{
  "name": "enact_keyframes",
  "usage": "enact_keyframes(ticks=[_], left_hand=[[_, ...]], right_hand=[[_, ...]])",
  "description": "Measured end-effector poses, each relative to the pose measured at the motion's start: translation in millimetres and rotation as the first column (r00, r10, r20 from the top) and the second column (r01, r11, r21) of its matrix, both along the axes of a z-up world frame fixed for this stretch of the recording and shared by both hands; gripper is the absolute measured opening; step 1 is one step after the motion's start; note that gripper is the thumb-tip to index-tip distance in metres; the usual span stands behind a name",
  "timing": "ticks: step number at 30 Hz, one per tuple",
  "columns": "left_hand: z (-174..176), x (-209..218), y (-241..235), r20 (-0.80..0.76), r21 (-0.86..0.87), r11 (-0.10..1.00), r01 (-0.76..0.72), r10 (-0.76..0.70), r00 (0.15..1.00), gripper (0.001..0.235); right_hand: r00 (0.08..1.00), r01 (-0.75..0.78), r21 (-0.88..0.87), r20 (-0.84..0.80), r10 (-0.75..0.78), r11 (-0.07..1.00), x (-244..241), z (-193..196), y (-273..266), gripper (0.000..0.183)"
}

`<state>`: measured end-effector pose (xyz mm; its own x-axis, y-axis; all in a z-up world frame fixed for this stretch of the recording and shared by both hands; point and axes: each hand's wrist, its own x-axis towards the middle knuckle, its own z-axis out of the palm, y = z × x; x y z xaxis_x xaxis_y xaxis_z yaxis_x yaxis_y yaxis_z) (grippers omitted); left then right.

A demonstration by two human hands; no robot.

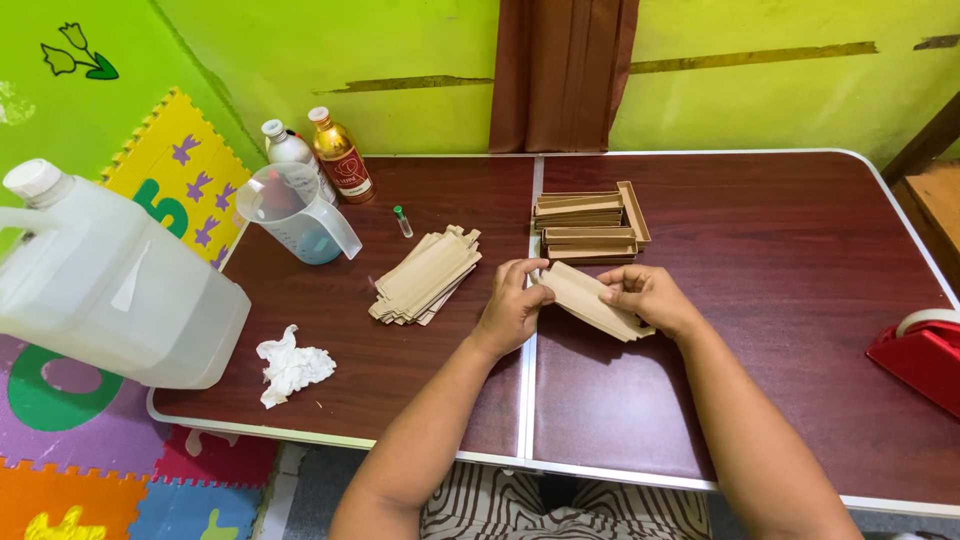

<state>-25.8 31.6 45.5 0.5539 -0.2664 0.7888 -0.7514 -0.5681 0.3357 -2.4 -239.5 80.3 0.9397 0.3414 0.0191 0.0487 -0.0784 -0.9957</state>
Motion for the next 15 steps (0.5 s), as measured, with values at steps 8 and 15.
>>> enact_keyframes(ticks=[8, 15], left_hand=[[10.7, -4.6, -1.6, -0.152, -0.330, 0.944, -0.016, -0.037, 0.988, 0.039], [-28.9, 15.0, 0.4, -0.466, -0.794, 0.601, -0.098, -0.496, 0.733, 0.067]], right_hand=[[0.994, 0.047, 0.091, 0.096, -0.056, 0.995, -2.1, -8.2, 15.0, 0.031], [0.977, 0.035, 0.091, 0.207, -0.053, 0.995, -5.1, -15.3, 27.7, 0.038]])
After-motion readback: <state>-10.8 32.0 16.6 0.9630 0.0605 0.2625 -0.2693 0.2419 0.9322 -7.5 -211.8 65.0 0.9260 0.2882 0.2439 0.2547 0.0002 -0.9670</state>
